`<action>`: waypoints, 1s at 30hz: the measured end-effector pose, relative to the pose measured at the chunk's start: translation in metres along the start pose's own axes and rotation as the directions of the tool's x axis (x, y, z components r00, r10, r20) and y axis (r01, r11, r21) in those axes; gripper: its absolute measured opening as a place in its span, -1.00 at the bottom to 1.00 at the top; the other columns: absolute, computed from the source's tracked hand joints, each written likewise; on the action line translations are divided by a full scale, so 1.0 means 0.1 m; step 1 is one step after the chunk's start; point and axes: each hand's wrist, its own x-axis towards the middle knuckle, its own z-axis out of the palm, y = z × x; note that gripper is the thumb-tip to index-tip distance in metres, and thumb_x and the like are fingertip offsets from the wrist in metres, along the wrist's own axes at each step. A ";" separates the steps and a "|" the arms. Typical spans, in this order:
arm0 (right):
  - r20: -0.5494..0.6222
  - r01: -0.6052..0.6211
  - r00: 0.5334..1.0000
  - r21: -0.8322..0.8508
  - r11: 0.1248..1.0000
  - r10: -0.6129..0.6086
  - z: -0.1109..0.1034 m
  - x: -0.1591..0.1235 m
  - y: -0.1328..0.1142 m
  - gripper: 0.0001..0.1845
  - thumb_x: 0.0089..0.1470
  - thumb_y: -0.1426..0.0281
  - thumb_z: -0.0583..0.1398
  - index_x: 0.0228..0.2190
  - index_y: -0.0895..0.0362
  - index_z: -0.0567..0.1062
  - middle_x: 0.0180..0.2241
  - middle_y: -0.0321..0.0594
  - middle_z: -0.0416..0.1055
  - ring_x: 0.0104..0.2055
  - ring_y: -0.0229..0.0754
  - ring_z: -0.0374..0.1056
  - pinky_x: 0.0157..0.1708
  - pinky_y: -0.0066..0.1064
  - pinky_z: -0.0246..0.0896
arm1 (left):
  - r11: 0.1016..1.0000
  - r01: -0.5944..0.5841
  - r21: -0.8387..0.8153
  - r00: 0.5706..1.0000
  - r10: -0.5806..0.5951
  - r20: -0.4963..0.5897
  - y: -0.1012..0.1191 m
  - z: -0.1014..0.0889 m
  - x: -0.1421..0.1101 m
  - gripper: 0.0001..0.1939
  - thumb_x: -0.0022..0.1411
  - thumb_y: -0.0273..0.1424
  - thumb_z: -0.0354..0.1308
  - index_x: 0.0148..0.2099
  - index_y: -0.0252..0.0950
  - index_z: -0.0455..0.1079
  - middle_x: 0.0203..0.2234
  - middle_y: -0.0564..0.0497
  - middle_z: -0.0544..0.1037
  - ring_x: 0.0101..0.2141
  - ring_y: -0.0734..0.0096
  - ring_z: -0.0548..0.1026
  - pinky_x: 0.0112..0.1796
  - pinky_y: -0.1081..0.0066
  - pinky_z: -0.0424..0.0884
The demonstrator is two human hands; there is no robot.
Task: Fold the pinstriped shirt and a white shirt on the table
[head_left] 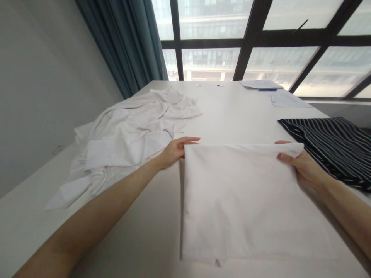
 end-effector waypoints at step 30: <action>-0.028 -0.088 0.995 0.146 0.985 0.093 0.13 -0.01 -0.06 -0.48 -0.22 0.07 0.46 -0.22 0.07 0.63 -0.39 -0.21 0.58 -0.44 -0.20 0.41 -0.48 -0.45 0.34 | 0.974 0.201 -0.100 0.975 -0.190 0.113 0.00 -0.02 0.05 -0.39 0.06 -0.17 0.41 0.11 -0.35 0.49 -0.45 0.03 0.51 -0.48 0.56 0.37 -0.48 0.56 0.22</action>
